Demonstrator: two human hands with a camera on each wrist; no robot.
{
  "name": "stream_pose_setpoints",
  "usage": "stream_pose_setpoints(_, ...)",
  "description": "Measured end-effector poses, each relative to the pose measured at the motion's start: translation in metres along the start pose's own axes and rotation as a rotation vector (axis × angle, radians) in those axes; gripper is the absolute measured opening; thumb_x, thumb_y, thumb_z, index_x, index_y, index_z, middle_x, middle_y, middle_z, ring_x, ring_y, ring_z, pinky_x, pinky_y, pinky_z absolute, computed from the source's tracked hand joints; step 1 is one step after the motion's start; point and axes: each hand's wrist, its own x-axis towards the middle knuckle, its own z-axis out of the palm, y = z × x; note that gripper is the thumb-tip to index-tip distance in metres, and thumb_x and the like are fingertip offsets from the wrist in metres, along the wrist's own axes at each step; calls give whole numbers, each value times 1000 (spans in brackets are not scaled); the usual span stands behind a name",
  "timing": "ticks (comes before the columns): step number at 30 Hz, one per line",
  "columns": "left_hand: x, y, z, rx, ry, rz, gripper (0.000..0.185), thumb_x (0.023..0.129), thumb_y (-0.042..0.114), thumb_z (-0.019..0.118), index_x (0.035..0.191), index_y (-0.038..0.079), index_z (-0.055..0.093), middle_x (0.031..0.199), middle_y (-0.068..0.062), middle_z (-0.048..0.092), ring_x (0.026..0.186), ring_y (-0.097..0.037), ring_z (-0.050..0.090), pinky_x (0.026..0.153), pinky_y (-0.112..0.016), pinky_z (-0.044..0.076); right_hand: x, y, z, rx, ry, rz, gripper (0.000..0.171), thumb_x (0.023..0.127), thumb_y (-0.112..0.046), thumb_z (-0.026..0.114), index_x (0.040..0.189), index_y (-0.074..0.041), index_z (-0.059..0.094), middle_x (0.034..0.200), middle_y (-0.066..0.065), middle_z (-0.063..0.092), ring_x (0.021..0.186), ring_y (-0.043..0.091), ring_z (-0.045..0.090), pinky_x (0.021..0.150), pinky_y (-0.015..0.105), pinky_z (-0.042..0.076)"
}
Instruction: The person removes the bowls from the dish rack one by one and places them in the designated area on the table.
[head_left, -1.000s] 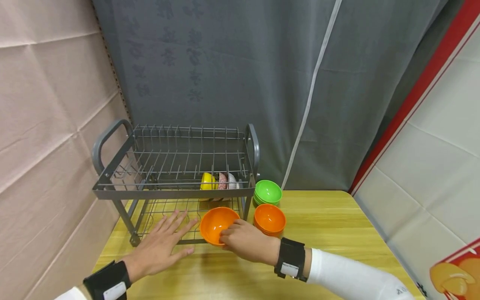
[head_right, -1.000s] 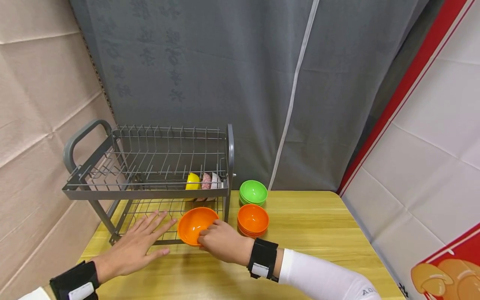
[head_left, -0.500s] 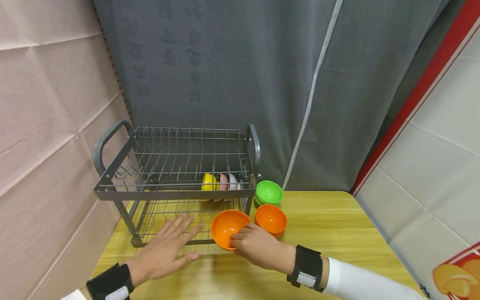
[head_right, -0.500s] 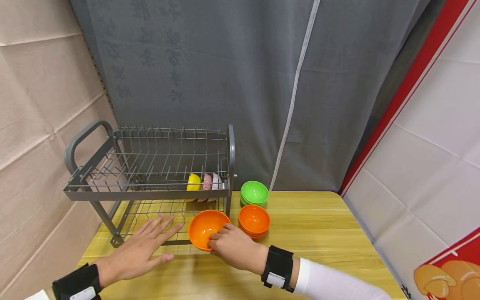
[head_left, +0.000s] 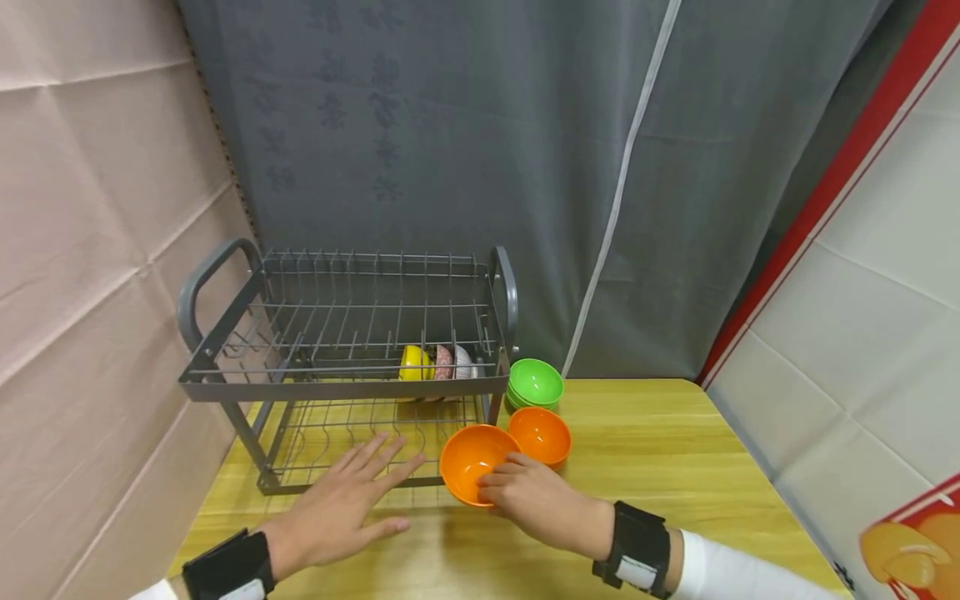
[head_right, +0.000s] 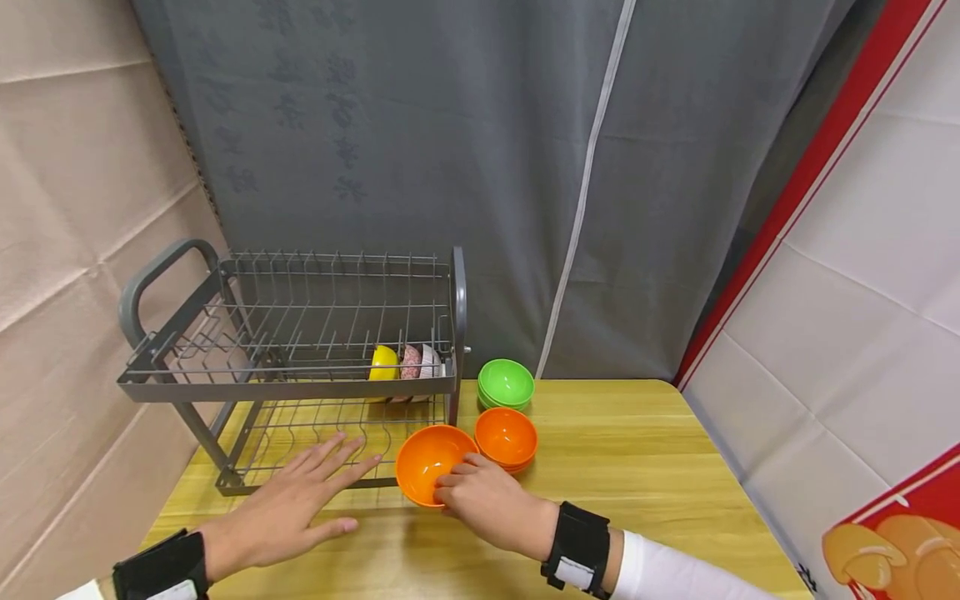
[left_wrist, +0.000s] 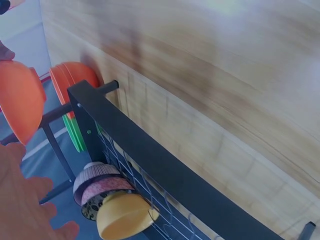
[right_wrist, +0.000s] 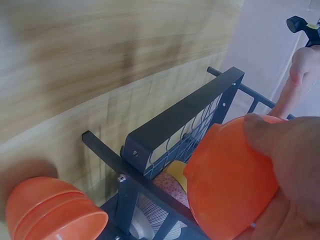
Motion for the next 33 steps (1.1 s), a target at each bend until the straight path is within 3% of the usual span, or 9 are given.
stream_pose_setpoints(12, 5, 10, -3, -9, -24, 39, 73, 98, 72, 37, 160, 35, 27, 168, -9, 25, 155, -38, 26, 119, -64, 31, -18, 4, 3, 70, -44, 94, 26, 91, -30, 73, 115, -22, 76, 115, -13, 76, 108, 6, 68, 101, 37, 52)
stream_pose_setpoints(20, 13, 21, 5, -71, -110, 61, 74, 96, 76, 31, 161, 42, 17, 170, -6, 21, 157, -35, 19, 122, -62, 28, -36, 8, 1, 69, -2, 136, 22, 89, -28, 74, 110, -20, 77, 114, -10, 76, 104, 9, 70, 96, 38, 53)
stream_pose_setpoints(29, 22, 34, 8, -50, -102, 112, 74, 97, 75, 29, 161, 39, 20, 170, -5, 20, 157, -34, 22, 123, -60, 28, -54, 20, 7, 121, -11, 258, 24, 87, -22, 77, 109, -15, 76, 111, -3, 77, 100, 14, 71, 95, 43, 54)
stream_pose_setpoints(33, 26, 40, 9, -39, -102, 127, 74, 97, 76, 28, 161, 41, 18, 170, -6, 19, 157, -35, 22, 122, -61, 28, -59, 28, 10, 83, -14, 291, 22, 87, -20, 77, 109, -14, 76, 110, -2, 77, 99, 16, 71, 94, 45, 54)
